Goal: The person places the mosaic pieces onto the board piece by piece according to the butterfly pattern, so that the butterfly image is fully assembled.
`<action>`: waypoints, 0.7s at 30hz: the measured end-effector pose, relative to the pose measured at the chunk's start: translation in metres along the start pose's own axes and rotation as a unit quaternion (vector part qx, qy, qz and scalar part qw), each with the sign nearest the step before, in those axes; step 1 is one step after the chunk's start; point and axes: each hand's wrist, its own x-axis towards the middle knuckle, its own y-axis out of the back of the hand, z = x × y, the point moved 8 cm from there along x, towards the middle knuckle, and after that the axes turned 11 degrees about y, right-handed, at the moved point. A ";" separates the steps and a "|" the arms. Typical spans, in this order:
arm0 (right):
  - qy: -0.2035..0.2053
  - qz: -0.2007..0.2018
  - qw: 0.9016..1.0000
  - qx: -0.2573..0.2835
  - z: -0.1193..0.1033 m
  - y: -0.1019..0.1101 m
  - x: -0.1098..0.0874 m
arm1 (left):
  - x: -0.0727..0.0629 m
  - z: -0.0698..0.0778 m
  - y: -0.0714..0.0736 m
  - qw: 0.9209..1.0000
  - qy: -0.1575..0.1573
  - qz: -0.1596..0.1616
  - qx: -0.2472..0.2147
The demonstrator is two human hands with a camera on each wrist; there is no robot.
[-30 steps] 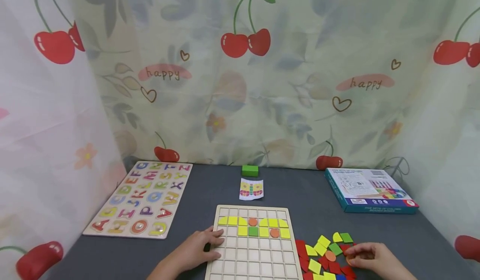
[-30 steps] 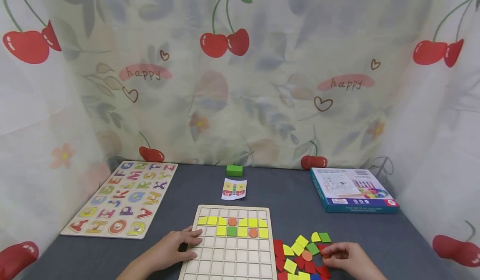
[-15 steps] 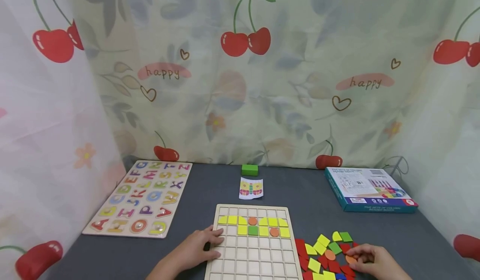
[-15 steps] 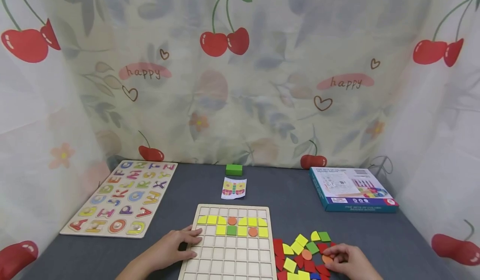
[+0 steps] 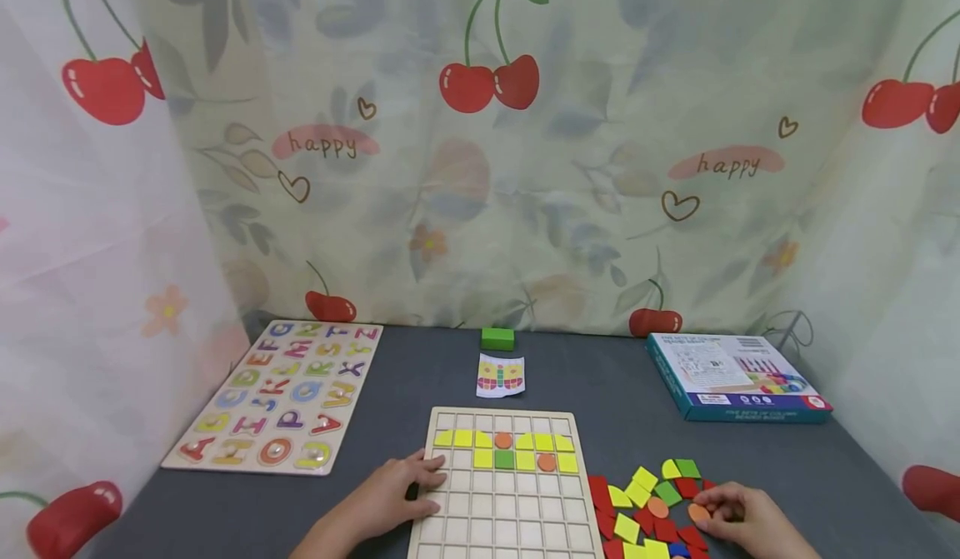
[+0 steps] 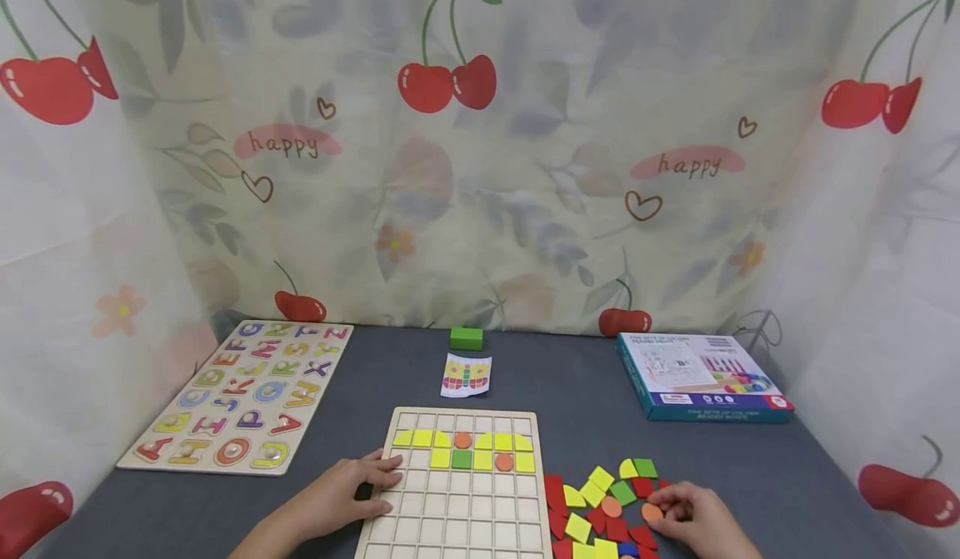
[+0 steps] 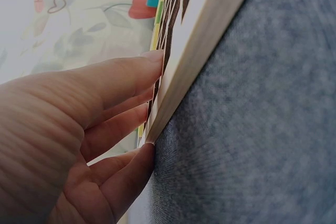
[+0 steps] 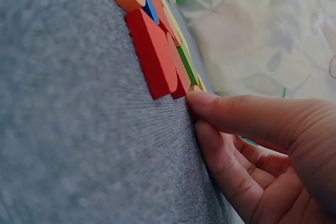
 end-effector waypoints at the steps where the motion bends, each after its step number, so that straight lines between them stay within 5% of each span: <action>1: -0.002 -0.001 1.000 0.005 0.000 0.000 0.000 | 0.000 0.000 0.000 1.000 0.001 -0.001 0.000; 11: 0.048 -0.026 0.995 0.081 -0.025 -0.001 0.009 | -0.001 -0.001 0.000 1.000 0.005 -0.003 0.001; 21: 0.132 -0.078 0.976 0.156 -0.093 -0.032 0.043 | -0.001 -0.001 -0.001 1.000 0.011 0.002 0.002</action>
